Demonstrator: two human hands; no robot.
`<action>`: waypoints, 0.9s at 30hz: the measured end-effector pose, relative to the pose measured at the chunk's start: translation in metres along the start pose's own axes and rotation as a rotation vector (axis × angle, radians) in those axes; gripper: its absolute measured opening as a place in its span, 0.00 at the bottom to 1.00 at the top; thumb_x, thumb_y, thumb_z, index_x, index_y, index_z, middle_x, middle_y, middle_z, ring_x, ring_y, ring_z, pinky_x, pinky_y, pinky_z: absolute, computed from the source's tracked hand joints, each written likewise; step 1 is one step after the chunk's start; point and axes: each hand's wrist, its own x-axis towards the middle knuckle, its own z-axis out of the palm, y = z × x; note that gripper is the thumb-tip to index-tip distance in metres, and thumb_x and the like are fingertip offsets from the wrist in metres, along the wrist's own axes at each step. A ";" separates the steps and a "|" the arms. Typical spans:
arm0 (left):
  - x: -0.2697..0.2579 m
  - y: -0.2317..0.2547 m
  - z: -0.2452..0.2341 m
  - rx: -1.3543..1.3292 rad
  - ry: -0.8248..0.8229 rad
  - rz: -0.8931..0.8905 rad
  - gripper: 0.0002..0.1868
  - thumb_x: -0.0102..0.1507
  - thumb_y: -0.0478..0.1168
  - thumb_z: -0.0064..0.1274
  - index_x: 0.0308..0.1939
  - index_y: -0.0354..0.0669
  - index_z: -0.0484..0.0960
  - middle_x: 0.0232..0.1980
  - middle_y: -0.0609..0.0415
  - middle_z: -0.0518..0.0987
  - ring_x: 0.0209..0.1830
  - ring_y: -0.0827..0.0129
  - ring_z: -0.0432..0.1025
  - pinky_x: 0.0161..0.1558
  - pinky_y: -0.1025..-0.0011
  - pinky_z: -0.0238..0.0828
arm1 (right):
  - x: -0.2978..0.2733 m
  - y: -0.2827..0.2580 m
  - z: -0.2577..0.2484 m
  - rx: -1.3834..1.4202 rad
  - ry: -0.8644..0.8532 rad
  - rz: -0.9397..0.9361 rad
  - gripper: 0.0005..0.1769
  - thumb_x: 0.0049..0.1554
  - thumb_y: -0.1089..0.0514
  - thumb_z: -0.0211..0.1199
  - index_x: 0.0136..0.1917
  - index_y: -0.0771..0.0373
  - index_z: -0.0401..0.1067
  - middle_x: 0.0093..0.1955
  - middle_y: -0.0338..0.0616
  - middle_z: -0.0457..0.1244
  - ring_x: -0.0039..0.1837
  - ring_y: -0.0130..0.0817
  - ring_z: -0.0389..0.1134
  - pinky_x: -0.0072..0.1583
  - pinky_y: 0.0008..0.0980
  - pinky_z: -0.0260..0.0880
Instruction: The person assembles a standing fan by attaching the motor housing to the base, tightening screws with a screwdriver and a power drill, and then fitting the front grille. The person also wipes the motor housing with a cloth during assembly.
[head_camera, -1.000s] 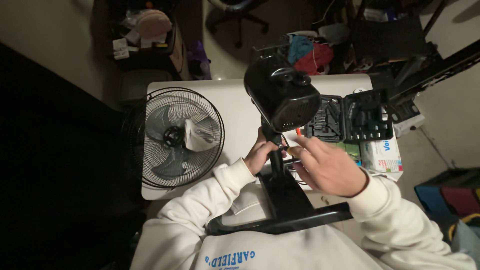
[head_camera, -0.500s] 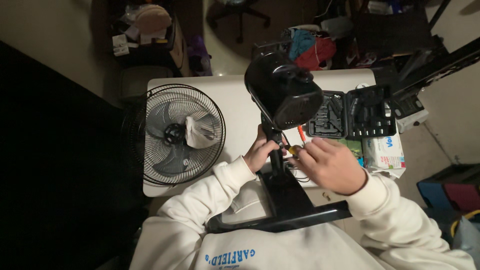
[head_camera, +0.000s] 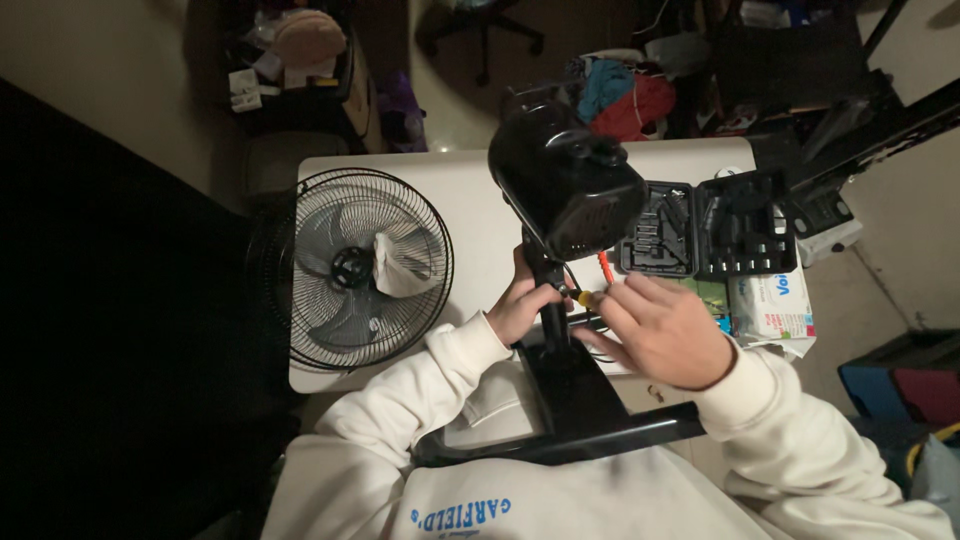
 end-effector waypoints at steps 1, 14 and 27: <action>0.000 0.000 0.000 -0.010 -0.018 0.013 0.08 0.65 0.31 0.45 0.47 0.31 0.74 0.45 0.50 0.76 0.44 0.64 0.75 0.51 0.67 0.74 | 0.001 0.000 -0.001 0.014 0.064 -0.040 0.20 0.50 0.55 0.64 0.53 0.69 0.72 0.53 0.51 0.68 0.41 0.40 0.66 0.42 0.33 0.69; 0.001 -0.001 -0.001 -0.002 0.010 -0.062 0.10 0.64 0.31 0.41 0.48 0.33 0.73 0.47 0.51 0.76 0.47 0.66 0.74 0.55 0.67 0.74 | 0.001 -0.008 0.003 0.055 -0.018 0.068 0.13 0.57 0.55 0.67 0.42 0.66 0.67 0.38 0.43 0.65 0.38 0.39 0.68 0.38 0.34 0.67; 0.001 0.000 -0.001 0.135 -0.013 -0.117 0.12 0.61 0.31 0.43 0.49 0.34 0.73 0.46 0.52 0.76 0.47 0.68 0.75 0.51 0.69 0.73 | -0.005 -0.008 0.005 -0.033 -0.206 0.118 0.12 0.55 0.58 0.62 0.47 0.71 0.71 0.37 0.46 0.63 0.42 0.42 0.67 0.42 0.38 0.69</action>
